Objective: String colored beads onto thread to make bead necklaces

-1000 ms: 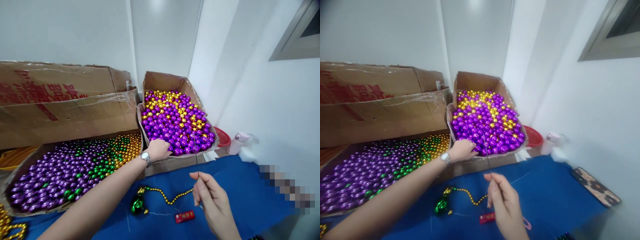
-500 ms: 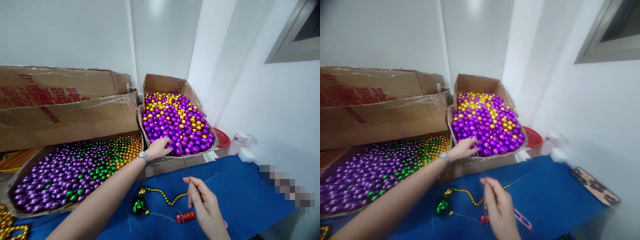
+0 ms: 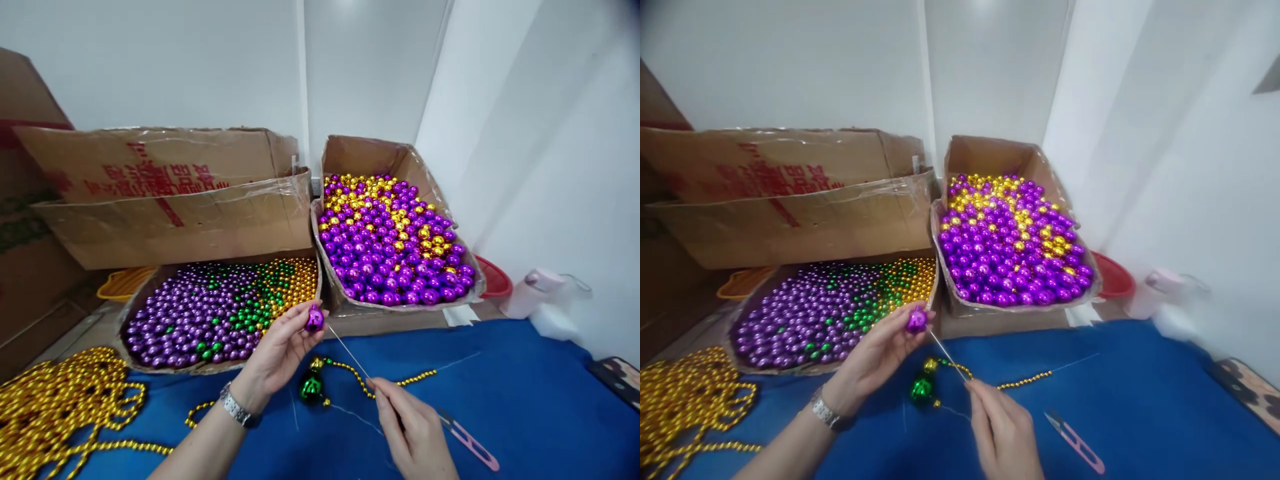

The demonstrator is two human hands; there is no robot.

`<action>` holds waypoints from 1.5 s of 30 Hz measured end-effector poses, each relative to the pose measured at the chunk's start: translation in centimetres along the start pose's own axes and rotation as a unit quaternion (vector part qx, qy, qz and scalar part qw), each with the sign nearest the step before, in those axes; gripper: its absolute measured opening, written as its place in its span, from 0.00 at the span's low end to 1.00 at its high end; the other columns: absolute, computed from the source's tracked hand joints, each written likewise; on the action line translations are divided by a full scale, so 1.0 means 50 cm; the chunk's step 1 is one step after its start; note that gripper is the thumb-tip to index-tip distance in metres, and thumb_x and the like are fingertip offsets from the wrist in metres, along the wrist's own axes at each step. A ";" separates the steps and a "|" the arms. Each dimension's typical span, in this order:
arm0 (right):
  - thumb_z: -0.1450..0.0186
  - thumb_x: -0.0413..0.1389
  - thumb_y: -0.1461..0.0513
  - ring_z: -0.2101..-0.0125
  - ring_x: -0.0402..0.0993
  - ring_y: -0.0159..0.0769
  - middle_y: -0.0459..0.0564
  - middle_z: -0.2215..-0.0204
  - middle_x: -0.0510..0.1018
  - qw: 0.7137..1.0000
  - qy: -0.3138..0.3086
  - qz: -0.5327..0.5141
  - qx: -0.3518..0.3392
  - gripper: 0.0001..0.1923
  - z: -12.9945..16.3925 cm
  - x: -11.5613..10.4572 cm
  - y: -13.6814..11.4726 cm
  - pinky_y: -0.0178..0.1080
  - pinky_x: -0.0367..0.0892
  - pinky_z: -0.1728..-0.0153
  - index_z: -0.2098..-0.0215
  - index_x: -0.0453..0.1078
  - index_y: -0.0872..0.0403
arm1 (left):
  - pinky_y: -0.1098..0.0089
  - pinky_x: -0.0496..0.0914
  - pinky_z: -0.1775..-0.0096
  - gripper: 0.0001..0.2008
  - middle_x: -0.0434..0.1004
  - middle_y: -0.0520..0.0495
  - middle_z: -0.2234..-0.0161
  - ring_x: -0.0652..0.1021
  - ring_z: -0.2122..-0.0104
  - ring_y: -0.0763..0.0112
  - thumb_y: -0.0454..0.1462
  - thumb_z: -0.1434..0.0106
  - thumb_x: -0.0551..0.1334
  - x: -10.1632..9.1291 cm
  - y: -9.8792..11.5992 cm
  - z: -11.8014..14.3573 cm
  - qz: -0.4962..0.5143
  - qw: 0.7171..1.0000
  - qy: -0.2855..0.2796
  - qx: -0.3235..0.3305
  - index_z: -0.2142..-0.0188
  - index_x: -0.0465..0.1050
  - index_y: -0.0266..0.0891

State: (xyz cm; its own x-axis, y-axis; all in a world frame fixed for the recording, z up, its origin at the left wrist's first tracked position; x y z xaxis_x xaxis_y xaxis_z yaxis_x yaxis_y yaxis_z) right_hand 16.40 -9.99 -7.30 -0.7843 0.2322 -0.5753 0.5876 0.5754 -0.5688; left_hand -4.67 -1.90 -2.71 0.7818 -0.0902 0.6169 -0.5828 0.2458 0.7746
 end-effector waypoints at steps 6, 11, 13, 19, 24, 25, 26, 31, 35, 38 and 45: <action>0.33 0.48 0.66 0.64 0.79 0.39 0.53 0.62 0.80 1.000 -0.028 -0.006 -0.010 0.13 0.002 0.019 -0.012 0.35 0.74 0.64 0.53 0.69 0.54 | 0.67 0.71 0.55 0.14 0.75 0.43 0.58 0.76 0.59 0.67 0.33 0.38 0.61 -0.021 0.000 0.035 -0.016 1.000 0.012 0.018 0.52 0.71 0.35; 0.32 0.47 0.66 0.63 0.78 0.38 0.54 0.62 0.79 0.999 -0.052 -0.008 0.000 0.13 0.007 0.029 -0.017 0.36 0.73 0.64 0.52 0.68 0.54 | 0.65 0.71 0.53 0.08 0.75 0.46 0.59 0.77 0.59 0.66 0.35 0.39 0.62 -0.041 -0.006 0.047 0.023 0.998 0.048 0.036 0.59 0.72 0.37; 0.32 0.47 0.66 0.62 0.78 0.38 0.53 0.61 0.79 0.999 -0.050 -0.005 0.011 0.13 0.010 0.028 -0.015 0.37 0.73 0.62 0.52 0.69 0.54 | 0.66 0.71 0.54 0.08 0.76 0.47 0.60 0.77 0.59 0.66 0.35 0.39 0.62 -0.048 -0.007 0.053 0.030 0.997 0.059 0.039 0.59 0.72 0.37; 0.32 0.48 0.65 0.60 0.77 0.38 0.53 0.59 0.79 0.998 -0.060 -0.007 0.032 0.13 0.016 0.025 -0.012 0.37 0.72 0.59 0.52 0.68 0.53 | 0.69 0.73 0.58 0.14 0.75 0.45 0.59 0.76 0.59 0.67 0.34 0.40 0.63 -0.065 -0.008 0.075 -0.011 0.996 0.074 0.049 0.54 0.71 0.38; 0.33 0.47 0.66 0.63 0.78 0.38 0.53 0.62 0.79 0.996 -0.086 -0.010 0.016 0.14 0.016 0.035 -0.020 0.36 0.73 0.65 0.52 0.68 0.53 | 0.67 0.72 0.56 0.14 0.75 0.44 0.58 0.76 0.59 0.66 0.36 0.40 0.63 -0.079 -0.016 0.083 -0.021 0.996 0.079 0.042 0.53 0.72 0.38; 0.33 0.47 0.66 0.64 0.78 0.38 0.53 0.63 0.79 0.996 -0.086 -0.010 0.007 0.14 0.016 0.038 -0.022 0.36 0.73 0.65 0.51 0.68 0.53 | 0.66 0.71 0.56 0.13 0.75 0.44 0.58 0.76 0.59 0.66 0.36 0.40 0.63 -0.082 -0.018 0.083 -0.014 0.996 0.081 0.040 0.54 0.72 0.38; 0.33 0.47 0.66 0.64 0.78 0.38 0.53 0.63 0.79 0.996 -0.084 -0.010 -0.004 0.14 0.016 0.041 -0.024 0.36 0.73 0.65 0.51 0.68 0.53 | 0.65 0.71 0.56 0.13 0.75 0.44 0.58 0.76 0.59 0.66 0.36 0.40 0.63 -0.085 -0.019 0.084 -0.010 0.996 0.082 0.039 0.55 0.73 0.38; 0.33 0.48 0.67 0.64 0.78 0.38 0.54 0.63 0.79 0.996 -0.078 0.002 -0.036 0.14 0.015 0.048 -0.024 0.36 0.74 0.65 0.52 0.68 0.54 | 0.66 0.71 0.57 0.16 0.73 0.42 0.54 0.74 0.58 0.67 0.35 0.41 0.64 -0.090 -0.020 0.092 -0.066 0.993 0.081 0.048 0.53 0.71 0.38; 0.33 0.48 0.67 0.66 0.78 0.38 0.54 0.64 0.80 0.996 -0.083 0.009 -0.043 0.14 0.013 0.049 -0.025 0.36 0.75 0.66 0.51 0.68 0.55 | 0.66 0.71 0.57 0.17 0.72 0.42 0.53 0.73 0.57 0.65 0.34 0.43 0.66 -0.088 -0.017 0.099 -0.116 0.988 0.076 0.066 0.53 0.70 0.39; 0.33 0.48 0.66 0.67 0.79 0.37 0.52 0.66 0.80 0.996 -0.086 0.010 -0.038 0.14 0.012 0.050 -0.026 0.35 0.75 0.67 0.51 0.69 0.54 | 0.67 0.70 0.57 0.16 0.72 0.41 0.52 0.73 0.57 0.66 0.34 0.44 0.67 -0.088 -0.017 0.100 -0.139 0.984 0.076 0.076 0.55 0.71 0.39; 0.34 0.49 0.66 0.70 0.77 0.37 0.52 0.67 0.79 0.994 -0.096 0.030 -0.049 0.16 0.017 0.047 -0.014 0.36 0.73 0.70 0.50 0.69 0.53 | 0.70 0.67 0.52 0.18 0.74 0.44 0.53 0.73 0.55 0.66 0.34 0.46 0.68 -0.097 -0.010 0.102 -0.206 0.968 0.090 0.108 0.55 0.73 0.39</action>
State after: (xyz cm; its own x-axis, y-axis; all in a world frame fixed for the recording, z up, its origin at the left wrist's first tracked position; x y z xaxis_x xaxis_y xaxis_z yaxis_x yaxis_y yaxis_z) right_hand 14.32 -10.52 -8.74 -0.6906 0.1206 -0.7131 0.6029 0.6405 -0.4756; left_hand -9.32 -6.48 -5.37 0.9724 0.0371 0.2303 -0.2310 0.0154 0.9728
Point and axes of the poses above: each hand's wrist, its own z-axis away from the middle knuckle, its own x-axis out of the palm, y = z × x, the point moved 3 cm from there along -z, towards the middle knuckle
